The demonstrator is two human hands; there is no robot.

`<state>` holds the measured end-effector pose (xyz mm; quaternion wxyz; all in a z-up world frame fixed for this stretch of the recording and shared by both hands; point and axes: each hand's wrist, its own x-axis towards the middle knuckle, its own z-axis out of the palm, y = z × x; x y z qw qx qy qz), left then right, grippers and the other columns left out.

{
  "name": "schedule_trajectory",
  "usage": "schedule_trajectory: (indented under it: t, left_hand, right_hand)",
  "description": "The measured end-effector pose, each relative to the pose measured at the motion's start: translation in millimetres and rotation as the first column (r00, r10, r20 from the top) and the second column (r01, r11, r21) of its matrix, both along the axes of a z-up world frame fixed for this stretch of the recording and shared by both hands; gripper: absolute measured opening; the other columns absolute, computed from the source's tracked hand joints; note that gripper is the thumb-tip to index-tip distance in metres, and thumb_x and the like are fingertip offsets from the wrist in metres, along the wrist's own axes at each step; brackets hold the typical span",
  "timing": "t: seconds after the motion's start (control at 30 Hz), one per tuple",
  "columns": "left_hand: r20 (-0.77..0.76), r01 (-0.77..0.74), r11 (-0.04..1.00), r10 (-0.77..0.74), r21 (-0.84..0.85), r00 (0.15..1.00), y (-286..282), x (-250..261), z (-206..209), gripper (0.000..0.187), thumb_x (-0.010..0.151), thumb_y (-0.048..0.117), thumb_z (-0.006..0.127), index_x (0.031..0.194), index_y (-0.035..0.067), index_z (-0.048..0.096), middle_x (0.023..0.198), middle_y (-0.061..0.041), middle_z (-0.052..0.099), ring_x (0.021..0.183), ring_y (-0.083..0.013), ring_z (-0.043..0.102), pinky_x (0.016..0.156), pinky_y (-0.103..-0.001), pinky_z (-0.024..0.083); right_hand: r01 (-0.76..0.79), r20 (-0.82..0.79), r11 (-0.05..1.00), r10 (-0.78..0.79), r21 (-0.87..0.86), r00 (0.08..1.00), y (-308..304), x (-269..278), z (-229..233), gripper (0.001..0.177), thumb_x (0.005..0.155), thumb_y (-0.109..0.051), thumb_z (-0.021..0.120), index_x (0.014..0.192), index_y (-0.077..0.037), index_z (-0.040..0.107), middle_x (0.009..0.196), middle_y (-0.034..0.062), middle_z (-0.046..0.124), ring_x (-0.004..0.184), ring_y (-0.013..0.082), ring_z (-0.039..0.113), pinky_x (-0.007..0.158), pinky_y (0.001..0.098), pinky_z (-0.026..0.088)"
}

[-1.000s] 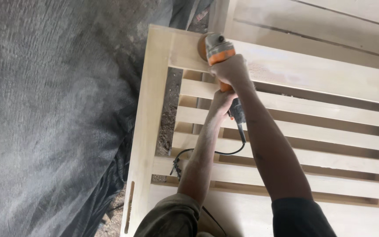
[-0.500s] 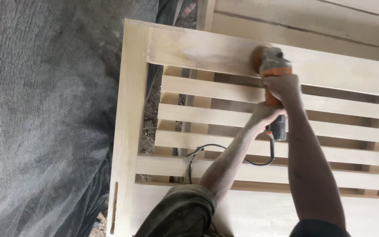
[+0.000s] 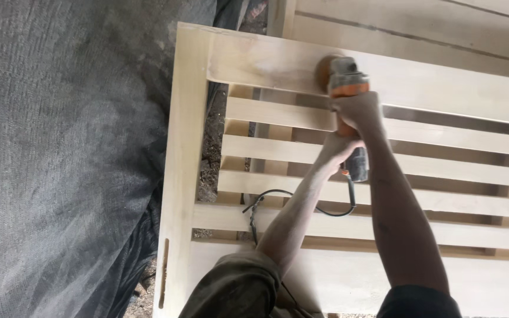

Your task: The person uses a power sander to smooth the surface of a wooden headboard or bench back, then removes the sanding disc and inspects the equipment by hand.

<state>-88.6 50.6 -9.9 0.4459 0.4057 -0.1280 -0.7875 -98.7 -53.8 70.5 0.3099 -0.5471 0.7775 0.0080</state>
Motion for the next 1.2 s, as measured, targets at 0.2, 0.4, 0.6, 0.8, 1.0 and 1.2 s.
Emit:
schedule_trajectory:
  t: [0.2, 0.4, 0.6, 0.8, 1.0, 1.2]
  left_hand:
    - [0.046, 0.002, 0.975, -0.013, 0.224, 0.999, 18.2, 82.4, -14.3, 0.046, 0.077, 0.029, 0.078, 0.109, 0.001, 0.059, 0.076, -0.010, 0.066, 0.058, -0.0223, 0.067, 0.043, -0.039, 0.055]
    - [-0.070, -0.131, 0.983, 0.141, 0.126, 0.988, 13.4, 128.0, -31.3, 0.052, 0.079, 0.024, 0.083, 0.115, -0.006, 0.061, 0.084, -0.009, 0.070, 0.068, -0.0206, 0.069, 0.060, -0.036, 0.059]
    - [-0.005, -0.011, 0.993, 0.012, 0.119, 1.000, 10.1, 42.6, 1.6, 0.052, 0.080, 0.028, 0.081, 0.113, -0.007, 0.062, 0.087, -0.009, 0.071, 0.080, -0.0207, 0.069, 0.078, -0.039, 0.058]
    - [-0.023, 0.121, 0.992, -0.120, 0.023, 0.992, -5.7, -45.2, 17.5, 0.046, 0.073, 0.020, 0.079, 0.109, -0.005, 0.065, 0.091, -0.013, 0.072, 0.083, -0.0226, 0.070, 0.078, -0.040, 0.059]
    - [0.107, 0.259, 0.965, -0.253, -0.044, 0.962, -18.0, -52.3, 11.7, 0.046, 0.069, 0.022, 0.079, 0.105, -0.005, 0.072, 0.087, -0.012, 0.073, 0.079, -0.0201, 0.070, 0.075, -0.038, 0.056]
    - [0.076, 0.054, 0.994, -0.062, 0.098, 0.995, 3.0, 16.0, -2.9, 0.050, 0.067, 0.020, 0.082, 0.106, -0.006, 0.066, 0.088, -0.013, 0.073, 0.078, -0.0223, 0.071, 0.071, -0.037, 0.058]
  right_hand:
    - [-0.104, 0.003, 0.992, 0.104, 0.065, 0.995, 13.2, 98.4, -22.0, 0.051, 0.074, -0.027, 0.088, 0.109, 0.005, 0.068, 0.094, 0.0134, 0.075, 0.079, 0.0211, 0.073, 0.070, 0.0350, 0.062]
    - [-0.112, -0.014, 0.993, 0.112, 0.035, 0.994, 14.5, 140.5, -14.8, 0.047, 0.072, -0.027, 0.088, 0.102, 0.005, 0.072, 0.088, 0.0119, 0.075, 0.074, 0.0184, 0.072, 0.068, 0.0330, 0.061]
    - [-0.152, -0.071, 0.987, 0.156, 0.053, 0.985, 9.7, 53.9, -4.6, 0.049, 0.073, -0.031, 0.089, 0.106, 0.001, 0.071, 0.094, 0.0128, 0.075, 0.079, 0.0211, 0.072, 0.070, 0.0354, 0.062]
    - [0.030, -0.096, 1.000, -0.030, -0.002, 0.995, 1.9, -41.4, 15.3, 0.041, 0.073, -0.020, 0.087, 0.105, -0.001, 0.072, 0.098, 0.0109, 0.073, 0.083, 0.0202, 0.070, 0.075, 0.0358, 0.061]
    - [0.210, -0.013, 0.977, -0.210, -0.026, 0.978, 3.5, -56.3, 32.9, 0.039, 0.077, -0.020, 0.082, 0.110, -0.003, 0.072, 0.101, 0.0114, 0.072, 0.087, 0.0195, 0.072, 0.078, 0.0356, 0.061]
    - [-0.042, 0.000, 0.998, 0.042, -0.040, 0.999, 4.9, 8.2, -8.3, 0.046, 0.073, -0.024, 0.087, 0.111, -0.002, 0.072, 0.100, 0.0112, 0.073, 0.087, 0.0210, 0.072, 0.079, 0.0356, 0.061]
